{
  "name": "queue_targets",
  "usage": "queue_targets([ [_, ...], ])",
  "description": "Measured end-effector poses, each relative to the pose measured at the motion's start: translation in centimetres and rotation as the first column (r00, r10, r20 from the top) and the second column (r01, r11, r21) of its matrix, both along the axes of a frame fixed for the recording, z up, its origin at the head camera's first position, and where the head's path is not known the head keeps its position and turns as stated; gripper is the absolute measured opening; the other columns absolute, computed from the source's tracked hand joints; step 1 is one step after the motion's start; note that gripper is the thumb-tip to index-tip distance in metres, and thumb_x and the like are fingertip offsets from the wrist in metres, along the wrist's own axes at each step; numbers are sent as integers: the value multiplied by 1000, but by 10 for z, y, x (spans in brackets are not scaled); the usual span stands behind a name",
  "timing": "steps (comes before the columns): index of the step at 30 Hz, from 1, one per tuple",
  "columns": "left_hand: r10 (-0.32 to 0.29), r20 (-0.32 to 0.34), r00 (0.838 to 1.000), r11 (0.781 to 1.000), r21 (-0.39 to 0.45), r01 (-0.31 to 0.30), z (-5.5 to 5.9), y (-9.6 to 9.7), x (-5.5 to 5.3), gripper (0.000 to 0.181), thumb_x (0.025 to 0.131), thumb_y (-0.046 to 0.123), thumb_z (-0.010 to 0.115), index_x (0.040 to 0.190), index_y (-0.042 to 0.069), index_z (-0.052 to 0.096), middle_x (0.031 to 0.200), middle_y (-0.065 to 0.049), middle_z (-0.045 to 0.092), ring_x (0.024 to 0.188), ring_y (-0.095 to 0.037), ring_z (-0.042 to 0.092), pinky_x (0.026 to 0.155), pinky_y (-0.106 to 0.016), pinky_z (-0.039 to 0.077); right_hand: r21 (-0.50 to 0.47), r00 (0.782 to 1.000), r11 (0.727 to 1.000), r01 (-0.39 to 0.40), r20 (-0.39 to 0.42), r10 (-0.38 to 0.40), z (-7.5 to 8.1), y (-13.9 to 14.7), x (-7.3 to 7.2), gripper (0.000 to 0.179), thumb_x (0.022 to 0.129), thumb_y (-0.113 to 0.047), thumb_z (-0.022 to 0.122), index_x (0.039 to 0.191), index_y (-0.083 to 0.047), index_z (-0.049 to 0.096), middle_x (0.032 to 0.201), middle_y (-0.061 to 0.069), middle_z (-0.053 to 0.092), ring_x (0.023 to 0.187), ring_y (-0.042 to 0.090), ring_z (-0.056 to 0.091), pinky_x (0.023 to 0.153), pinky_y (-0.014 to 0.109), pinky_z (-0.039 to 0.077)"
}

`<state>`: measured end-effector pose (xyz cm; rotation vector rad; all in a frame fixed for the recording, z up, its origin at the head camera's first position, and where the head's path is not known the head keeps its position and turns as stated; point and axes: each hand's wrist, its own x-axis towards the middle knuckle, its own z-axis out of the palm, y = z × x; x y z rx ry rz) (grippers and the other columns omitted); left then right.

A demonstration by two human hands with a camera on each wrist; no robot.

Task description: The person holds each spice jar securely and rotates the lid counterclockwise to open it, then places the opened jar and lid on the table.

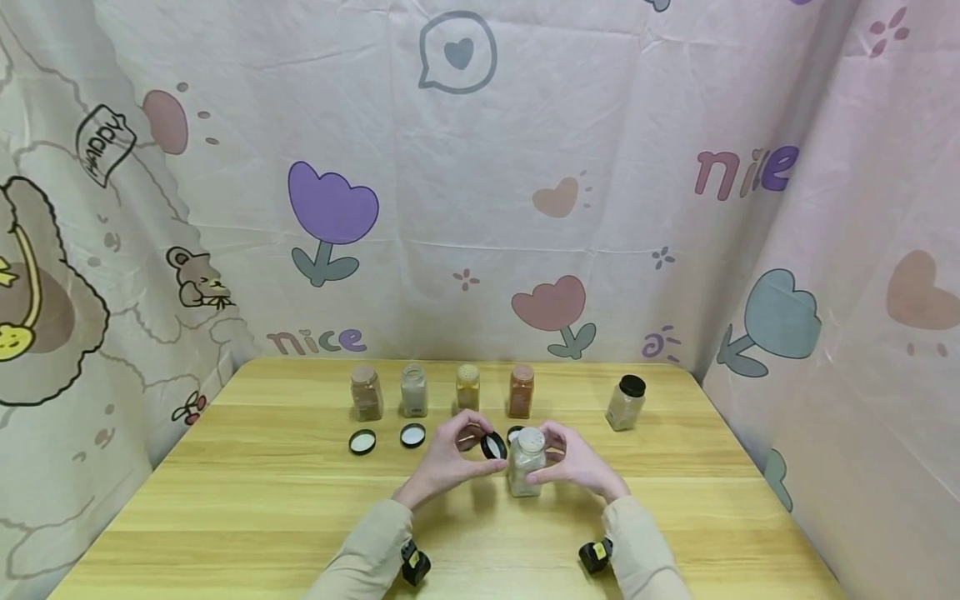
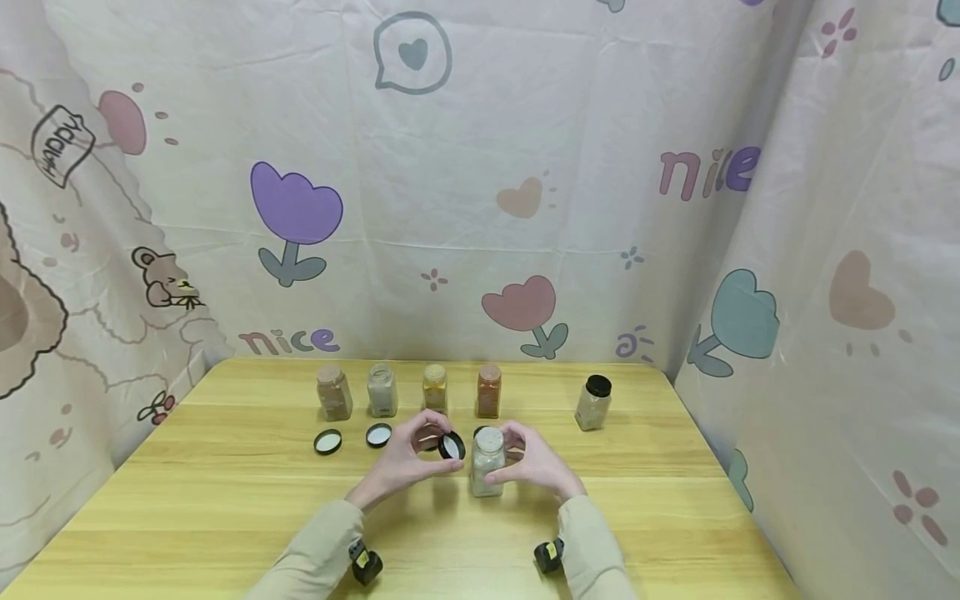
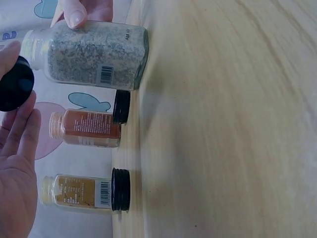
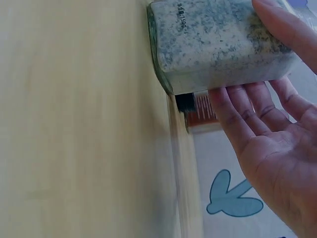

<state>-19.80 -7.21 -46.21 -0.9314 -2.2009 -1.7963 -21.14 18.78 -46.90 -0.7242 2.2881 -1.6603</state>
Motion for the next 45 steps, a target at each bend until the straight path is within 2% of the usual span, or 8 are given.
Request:
queue_targets([
  [5,-47,59,997,998,-30,49,0,2,1,47,72,11,91,106,3,60,107,-18,63,101,-28,70,96,-31,61,13,1000,1000,1,-14,-1,0,11,-2,54,75,-9,87,119,-2,56,116,0,66,110,9,64,108,33,52],
  [8,-60,67,996,997,-53,64,-1,4,2,45,72,10,91,105,2,60,106,-19,64,99,-23,70,96,-30,61,25,1000,1000,7,-22,-7,0,18,-4,54,76,-9,87,119,-2,55,116,-1,66,110,8,64,108,32,52],
  [15,-25,52,998,988,-153,33,-5,11,2,39,74,19,91,102,7,66,103,-11,69,97,-11,68,98,-30,60,24,999,999,39,-36,-38,-1,34,-8,54,77,-10,86,120,0,55,114,0,65,107,8,64,102,26,52],
  [23,-26,139,990,977,-208,55,-12,21,1,36,75,18,90,101,3,69,102,-11,70,102,-27,71,100,-35,59,8,997,998,67,-48,-67,-1,46,-16,58,78,-8,85,125,6,54,114,2,66,103,4,64,99,23,53],
  [28,18,111,994,951,-308,17,-14,26,-2,38,73,22,90,100,4,72,100,-8,73,96,-23,72,93,-28,61,-2,994,995,101,-40,-101,-1,51,-21,57,79,-5,84,124,8,53,113,3,67,102,2,64,94,18,54],
  [34,29,127,991,920,-392,23,-16,35,-7,35,75,22,89,101,5,72,105,-9,74,93,-20,73,87,-23,59,3,985,985,172,-6,-172,1,54,-29,59,82,-5,80,131,8,50,124,21,62,106,7,63,94,17,54],
  [39,19,152,988,910,-411,46,-16,42,-8,34,76,21,88,101,5,72,114,-13,72,97,-23,75,88,-25,61,-4,966,966,259,22,-259,-1,57,-39,64,84,-6,79,138,6,47,132,24,59,117,19,62,97,18,52],
  [45,28,141,990,903,-429,36,-18,52,-10,37,77,20,88,106,4,71,120,-14,71,102,-27,75,89,-23,61,-24,949,949,314,31,-313,-5,57,-52,69,87,-6,77,146,2,44,141,26,55,133,39,54,114,40,48],
])
